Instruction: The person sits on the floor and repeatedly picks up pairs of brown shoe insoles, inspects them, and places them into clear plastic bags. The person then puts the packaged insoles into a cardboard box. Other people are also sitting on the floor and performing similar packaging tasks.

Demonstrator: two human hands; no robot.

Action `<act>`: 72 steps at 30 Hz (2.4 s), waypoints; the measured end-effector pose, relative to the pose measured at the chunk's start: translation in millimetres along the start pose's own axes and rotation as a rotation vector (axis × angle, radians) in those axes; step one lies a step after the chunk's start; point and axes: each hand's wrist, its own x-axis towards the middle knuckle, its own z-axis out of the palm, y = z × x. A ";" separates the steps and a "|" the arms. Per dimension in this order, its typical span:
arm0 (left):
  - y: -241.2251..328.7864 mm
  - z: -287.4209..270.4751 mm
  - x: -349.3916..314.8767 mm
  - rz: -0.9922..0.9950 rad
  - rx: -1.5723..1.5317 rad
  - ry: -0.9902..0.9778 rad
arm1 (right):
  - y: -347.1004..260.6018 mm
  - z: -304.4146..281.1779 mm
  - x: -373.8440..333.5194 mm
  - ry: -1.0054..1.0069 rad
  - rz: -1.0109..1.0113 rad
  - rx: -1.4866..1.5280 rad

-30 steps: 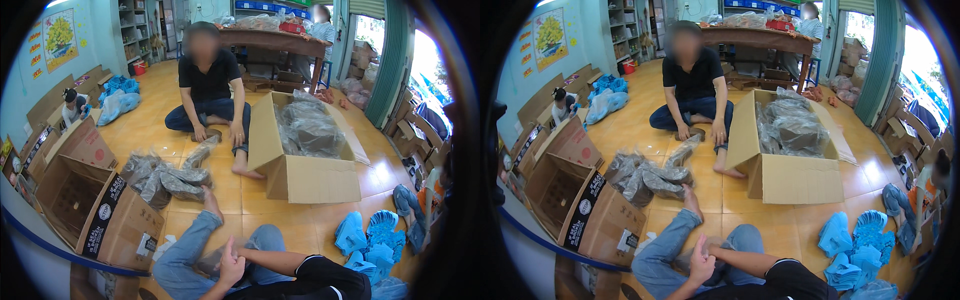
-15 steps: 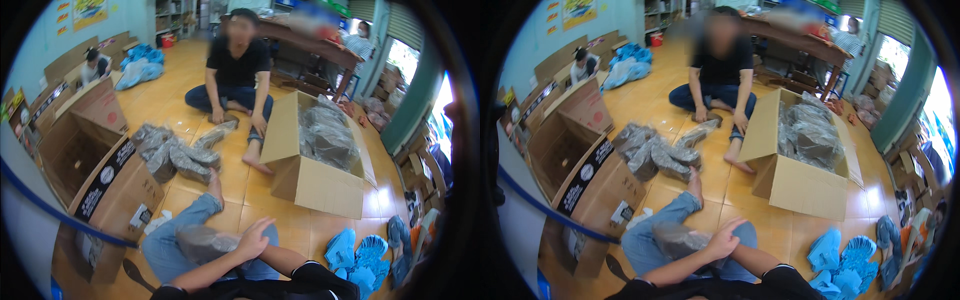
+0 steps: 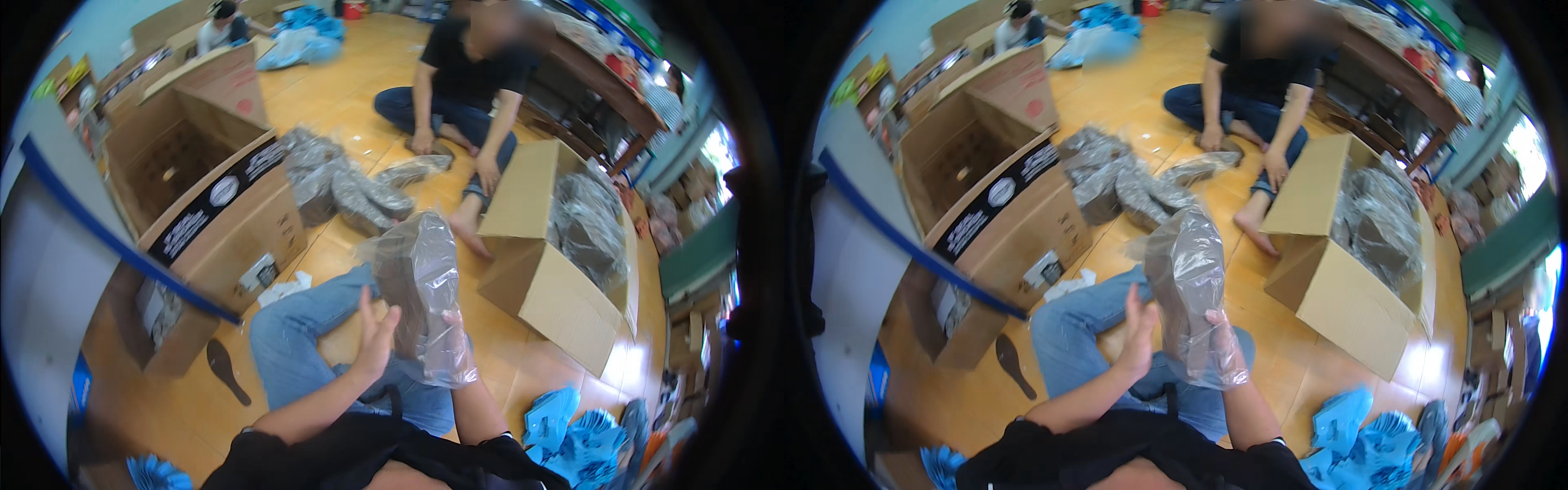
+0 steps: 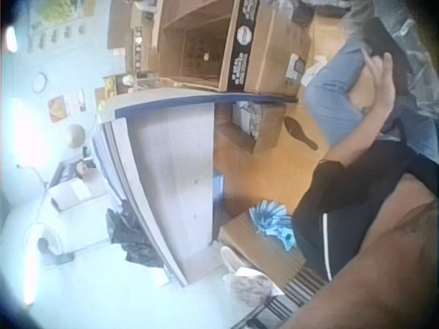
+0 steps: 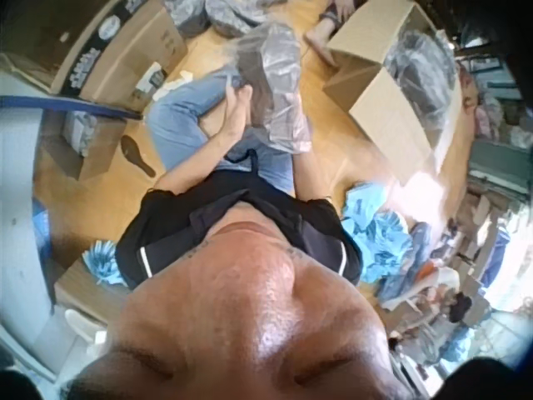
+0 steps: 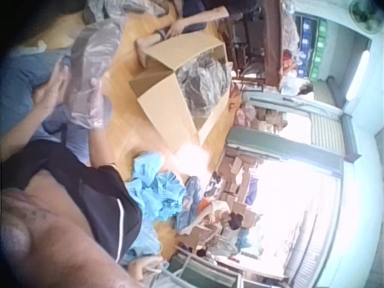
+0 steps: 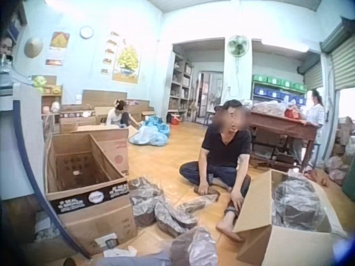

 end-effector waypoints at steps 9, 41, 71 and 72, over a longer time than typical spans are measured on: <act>-24.5 -1.4 -9.5 -0.081 0.820 0.129 | 45.7 13.6 -3.7 0.124 -0.055 -0.111; 39.1 -105.8 153.2 0.069 0.204 0.145 | 3.2 -54.2 -12.9 0.247 0.246 -0.110; 64.4 -433.5 29.7 -0.309 0.141 0.617 | -29.9 -57.1 -20.4 0.100 -0.492 0.555; 56.7 -436.7 19.6 -0.343 0.142 0.647 | -29.7 -53.2 -15.5 0.067 -0.470 0.530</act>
